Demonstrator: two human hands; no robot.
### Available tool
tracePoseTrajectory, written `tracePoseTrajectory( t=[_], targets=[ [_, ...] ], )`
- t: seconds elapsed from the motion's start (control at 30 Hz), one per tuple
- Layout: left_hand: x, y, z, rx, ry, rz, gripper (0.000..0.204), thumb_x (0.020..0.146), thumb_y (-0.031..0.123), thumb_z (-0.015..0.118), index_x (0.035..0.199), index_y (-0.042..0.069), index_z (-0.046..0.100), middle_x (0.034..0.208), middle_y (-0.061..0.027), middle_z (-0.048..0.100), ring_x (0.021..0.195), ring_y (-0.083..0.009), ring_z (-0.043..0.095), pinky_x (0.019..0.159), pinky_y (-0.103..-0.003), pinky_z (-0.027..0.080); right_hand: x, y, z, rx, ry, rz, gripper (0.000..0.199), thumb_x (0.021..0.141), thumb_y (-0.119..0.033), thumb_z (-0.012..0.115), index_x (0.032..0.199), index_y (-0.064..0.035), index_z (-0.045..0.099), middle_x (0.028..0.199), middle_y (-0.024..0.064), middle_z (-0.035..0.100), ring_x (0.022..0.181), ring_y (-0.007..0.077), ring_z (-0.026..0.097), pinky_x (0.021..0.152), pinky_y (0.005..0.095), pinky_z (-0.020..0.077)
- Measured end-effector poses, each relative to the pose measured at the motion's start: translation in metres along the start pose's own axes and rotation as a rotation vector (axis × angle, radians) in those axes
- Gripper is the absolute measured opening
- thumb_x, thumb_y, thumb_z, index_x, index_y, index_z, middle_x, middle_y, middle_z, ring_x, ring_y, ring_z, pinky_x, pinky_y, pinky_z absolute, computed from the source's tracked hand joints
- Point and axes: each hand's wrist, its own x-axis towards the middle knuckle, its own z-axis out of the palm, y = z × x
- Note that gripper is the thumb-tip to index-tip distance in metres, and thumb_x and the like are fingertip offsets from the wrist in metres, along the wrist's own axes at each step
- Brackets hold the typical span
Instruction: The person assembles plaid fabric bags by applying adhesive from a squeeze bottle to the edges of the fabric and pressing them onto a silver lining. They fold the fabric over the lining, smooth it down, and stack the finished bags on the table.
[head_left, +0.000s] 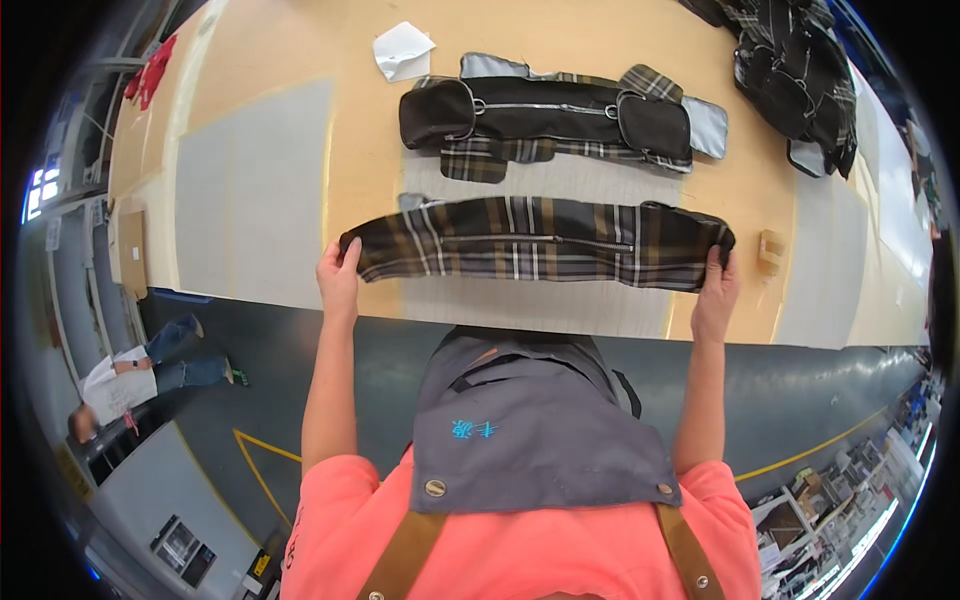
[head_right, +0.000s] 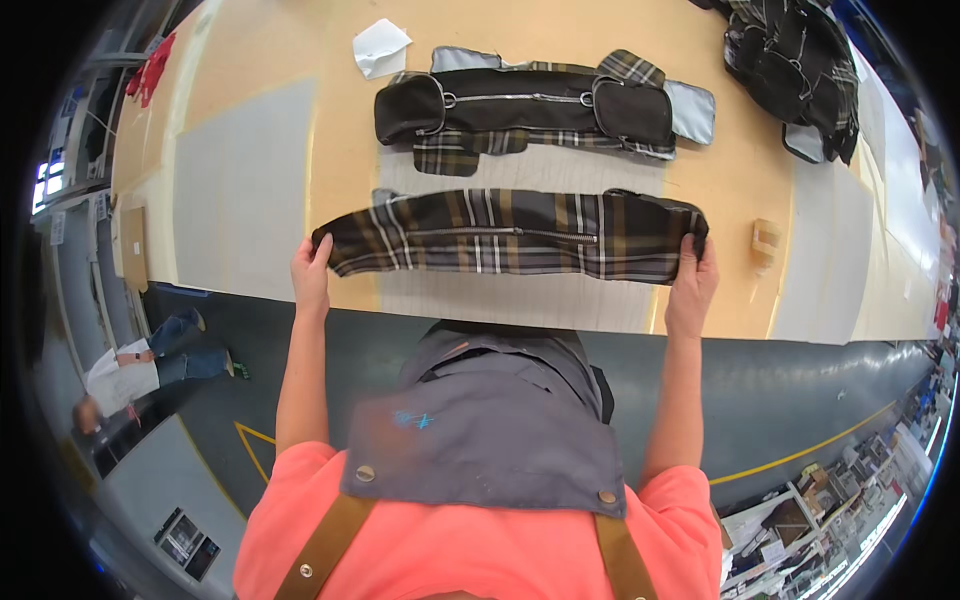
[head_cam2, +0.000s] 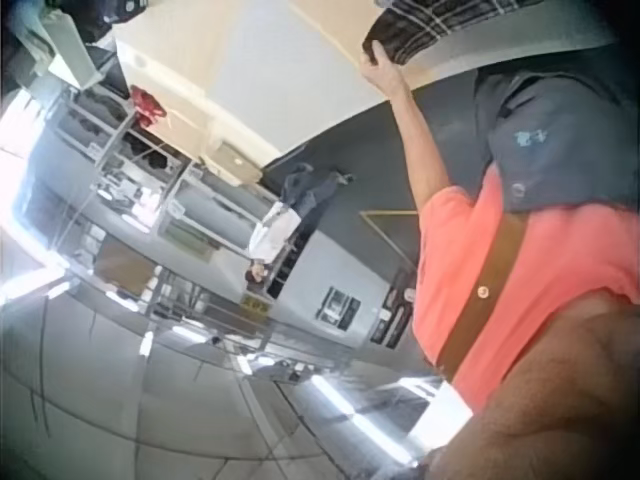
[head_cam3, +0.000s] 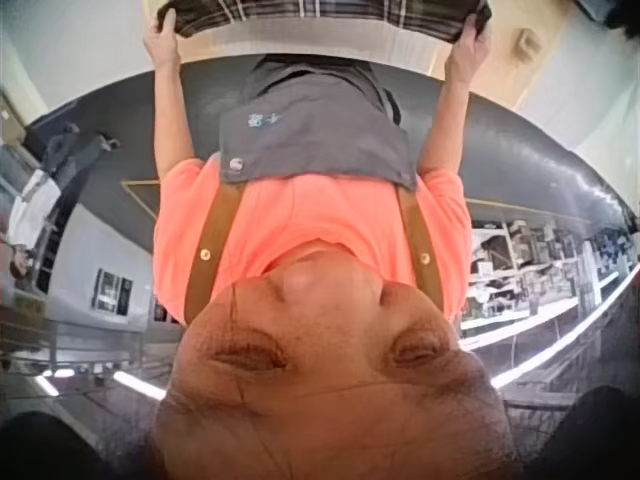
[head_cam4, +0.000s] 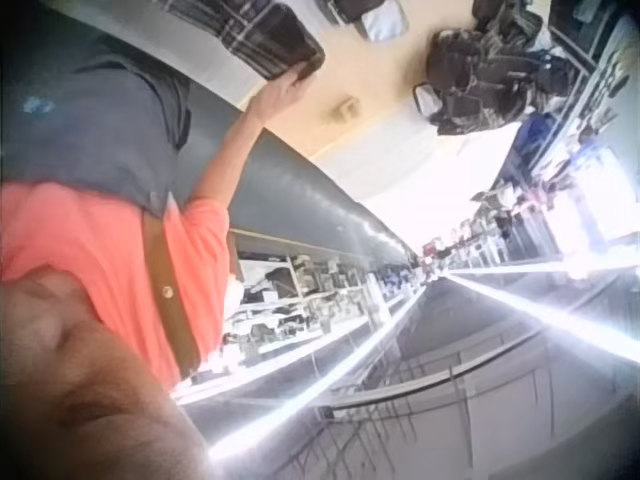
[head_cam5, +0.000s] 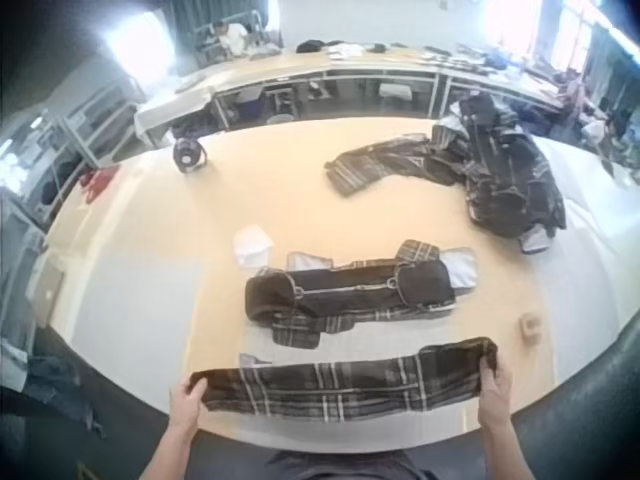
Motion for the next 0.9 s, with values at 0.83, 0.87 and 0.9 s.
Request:
tracePoseTrajectory(
  t=[0.83,0.87,0.9],
  targets=[
    [-0.087,-0.038,0.139,0.299,-0.432,0.187,0.027,0.079,-0.001,0.067,0.106,0.002,0.064,0.092,-0.0035,0.066,0.078,-0.0102,0.06,0.074,-0.025,0.05,-0.052,0.077,0.059,-0.771,0.019,-0.392,0.007,0.094,-0.013,0.055,0.099,-0.0095,0.058,0.089,0.0114,0.065,0.076,0.0337,0.064,0.061,0.0394,0.0497],
    [-0.088,-0.043,0.149,0.321,-0.441,0.184,0.029,0.078,-0.002,0.067,0.106,0.003,0.064,0.089,-0.0038,0.065,0.076,-0.0107,0.059,0.073,-0.025,0.05,-0.051,0.08,0.073,-0.721,-0.01,-0.348,0.007,0.094,-0.012,0.056,0.1,-0.0091,0.058,0.089,0.0121,0.065,0.076,0.0339,0.064,0.062,0.0397,0.0497],
    [-0.087,-0.054,0.158,0.342,-0.45,0.181,0.03,0.077,-0.002,0.067,0.106,0.004,0.064,0.087,-0.0041,0.064,0.074,-0.0112,0.058,0.072,-0.025,0.05,-0.051,0.083,0.087,-0.693,-0.039,-0.317,0.008,0.093,-0.013,0.057,0.1,-0.0093,0.058,0.089,0.0126,0.065,0.077,0.034,0.064,0.062,0.0397,0.0499]
  ],
)
